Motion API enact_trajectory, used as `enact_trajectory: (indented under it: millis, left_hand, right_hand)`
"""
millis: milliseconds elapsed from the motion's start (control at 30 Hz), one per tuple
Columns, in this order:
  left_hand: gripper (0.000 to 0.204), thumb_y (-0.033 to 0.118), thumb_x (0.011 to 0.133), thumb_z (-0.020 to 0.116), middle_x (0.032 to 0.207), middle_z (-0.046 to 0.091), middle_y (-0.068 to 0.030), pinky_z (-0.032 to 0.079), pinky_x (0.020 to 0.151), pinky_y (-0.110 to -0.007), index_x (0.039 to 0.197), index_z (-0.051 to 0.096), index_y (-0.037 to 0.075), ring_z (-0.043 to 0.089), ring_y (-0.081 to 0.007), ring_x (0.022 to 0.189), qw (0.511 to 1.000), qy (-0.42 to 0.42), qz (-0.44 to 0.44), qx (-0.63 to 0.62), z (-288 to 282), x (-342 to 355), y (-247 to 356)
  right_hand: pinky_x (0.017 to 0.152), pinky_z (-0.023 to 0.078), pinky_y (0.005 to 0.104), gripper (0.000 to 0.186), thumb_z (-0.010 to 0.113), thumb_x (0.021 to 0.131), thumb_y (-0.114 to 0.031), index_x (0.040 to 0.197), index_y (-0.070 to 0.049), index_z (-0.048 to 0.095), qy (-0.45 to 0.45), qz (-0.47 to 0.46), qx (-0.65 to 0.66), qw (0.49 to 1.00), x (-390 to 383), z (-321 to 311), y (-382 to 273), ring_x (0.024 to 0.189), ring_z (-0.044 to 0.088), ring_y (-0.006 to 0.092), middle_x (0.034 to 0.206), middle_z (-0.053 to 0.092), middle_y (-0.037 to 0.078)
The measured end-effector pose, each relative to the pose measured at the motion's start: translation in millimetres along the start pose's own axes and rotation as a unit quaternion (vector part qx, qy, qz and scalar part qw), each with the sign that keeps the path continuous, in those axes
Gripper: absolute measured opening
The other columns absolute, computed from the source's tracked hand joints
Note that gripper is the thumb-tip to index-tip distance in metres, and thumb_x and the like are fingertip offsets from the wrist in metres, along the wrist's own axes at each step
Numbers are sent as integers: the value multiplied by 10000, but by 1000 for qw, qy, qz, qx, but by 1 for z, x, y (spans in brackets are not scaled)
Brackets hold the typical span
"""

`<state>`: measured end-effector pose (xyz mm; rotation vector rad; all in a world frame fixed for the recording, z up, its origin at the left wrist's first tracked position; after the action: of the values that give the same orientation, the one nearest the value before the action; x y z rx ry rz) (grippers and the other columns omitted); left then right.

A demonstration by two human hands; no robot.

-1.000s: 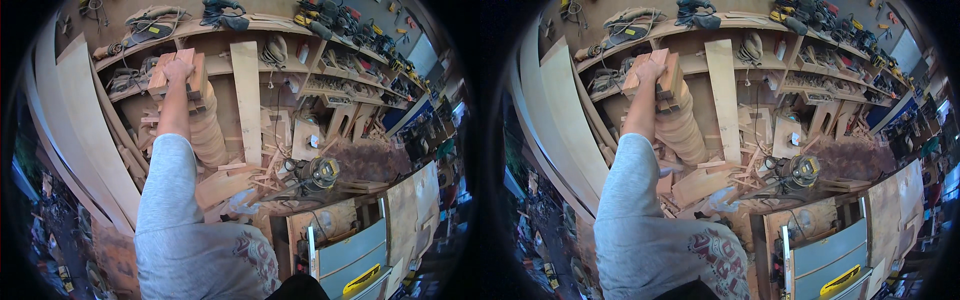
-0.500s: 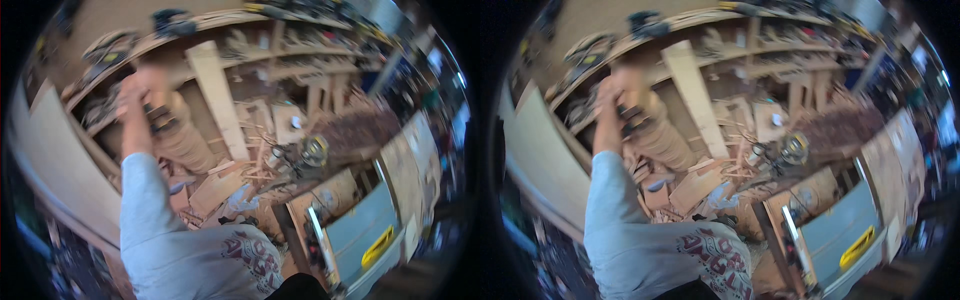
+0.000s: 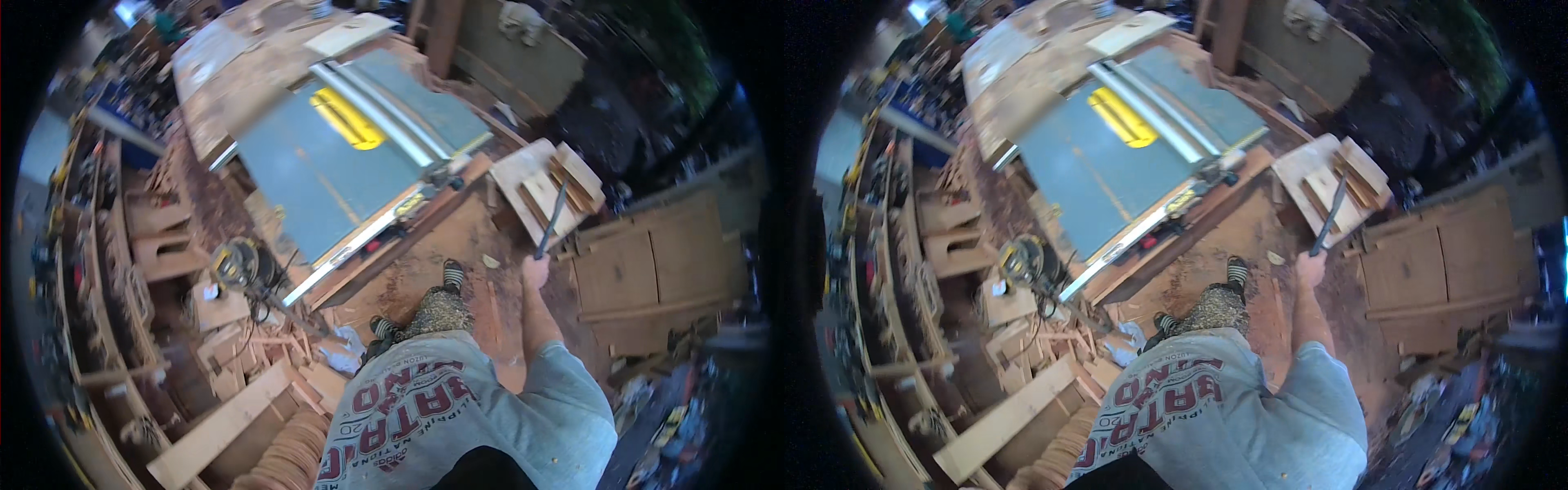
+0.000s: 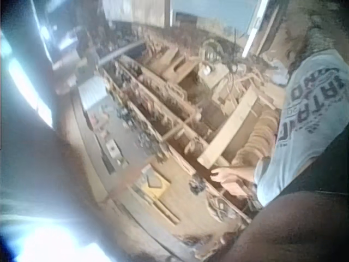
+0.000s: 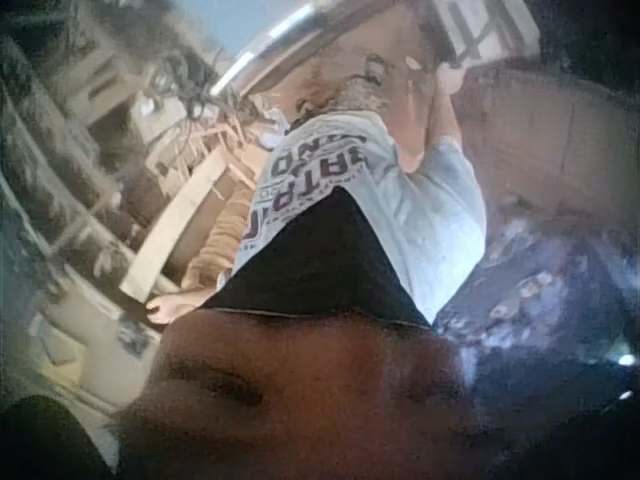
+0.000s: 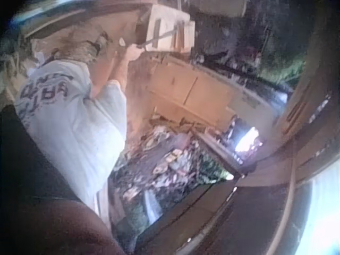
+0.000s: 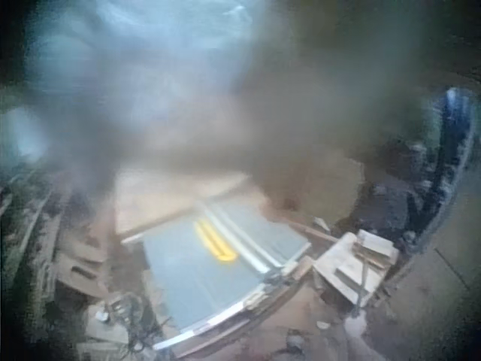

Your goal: The person uses a table saw to rip several pieces of wood. They guide a wood block through the blade using a push stick, then set the cut piece aside on a shelf before retrieving the next block and repeating the process.

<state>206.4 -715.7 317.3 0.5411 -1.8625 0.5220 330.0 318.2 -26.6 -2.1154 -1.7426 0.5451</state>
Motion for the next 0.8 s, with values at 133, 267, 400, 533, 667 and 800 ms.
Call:
enact_trajectory:
  millis: [133, 267, 400, 533, 667, 800]
  left_hand:
    - [365, 291, 995, 625, 1013, 716, -231, 527, 891, -465, 1104, 692, -50, 671, -397, 968, 948, -216, 11, -234, 63, -113, 179]
    - [303, 247, 994, 602, 986, 730, -236, 532, 839, -475, 1104, 709, -14, 678, -419, 874, 793, -538, 14, -286, 14, -281, 353]
    - [264, 236, 984, 670, 929, 743, -131, 546, 720, -399, 1115, 733, 15, 686, -260, 781, 506, -792, 169, -297, -84, -390, 482]
    - [328, 287, 996, 682, 952, 735, -85, 522, 715, -337, 1146, 722, -1, 678, -205, 827, 404, -860, 62, -305, -157, -448, 569]
    - [871, 752, 973, 419, 1446, 551, -145, 480, 1000, -520, 1507, 450, 65, 578, -291, 1221, 366, -878, -236, -199, -175, -490, 639]
    - [904, 808, 940, 364, 1516, 489, -165, 467, 1040, -554, 1466, 482, 83, 523, -339, 1325, 300, -676, -604, -298, -135, -559, 741]
  right_hand:
    - [980, 505, 521, 531, 606, 819, -264, 1318, -89, 558, -22, 108, -10, 994, 41, 20, 77, 1119, 667, 460, 1158, 713, 260]
    - [985, 498, 521, 544, 604, 838, -287, 1333, -73, 536, -29, 149, -2, 988, 135, 27, 118, 1133, 657, 467, 1157, 709, 273]
    - [933, 506, 486, 491, 668, 829, -251, 1262, -46, 557, 18, 113, 93, 989, 301, 64, 130, 1049, 673, 414, 1086, 705, 226]
    - [719, 524, 396, 354, 740, 827, -124, 1137, -27, 602, 26, 100, 372, 923, 468, 125, 128, 800, 660, 247, 946, 667, 111]
    - [676, 521, 352, 282, 742, 847, -83, 1080, 14, 618, 117, 238, 456, 850, 587, 175, 129, 787, 644, 184, 998, 666, 94]
    - [815, 549, 368, 441, 748, 845, -69, 1233, 55, 580, 180, 96, 423, 883, 659, 185, 133, 916, 667, 237, 1096, 682, 126]
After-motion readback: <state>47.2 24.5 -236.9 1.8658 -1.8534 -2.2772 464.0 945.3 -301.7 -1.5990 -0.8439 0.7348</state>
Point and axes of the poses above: each hand's wrist, its own x-axis towards the middle knuckle, its own z-axis out of the palm, y = z × x, the point moved 3 cm from there along x, towards the middle knuckle
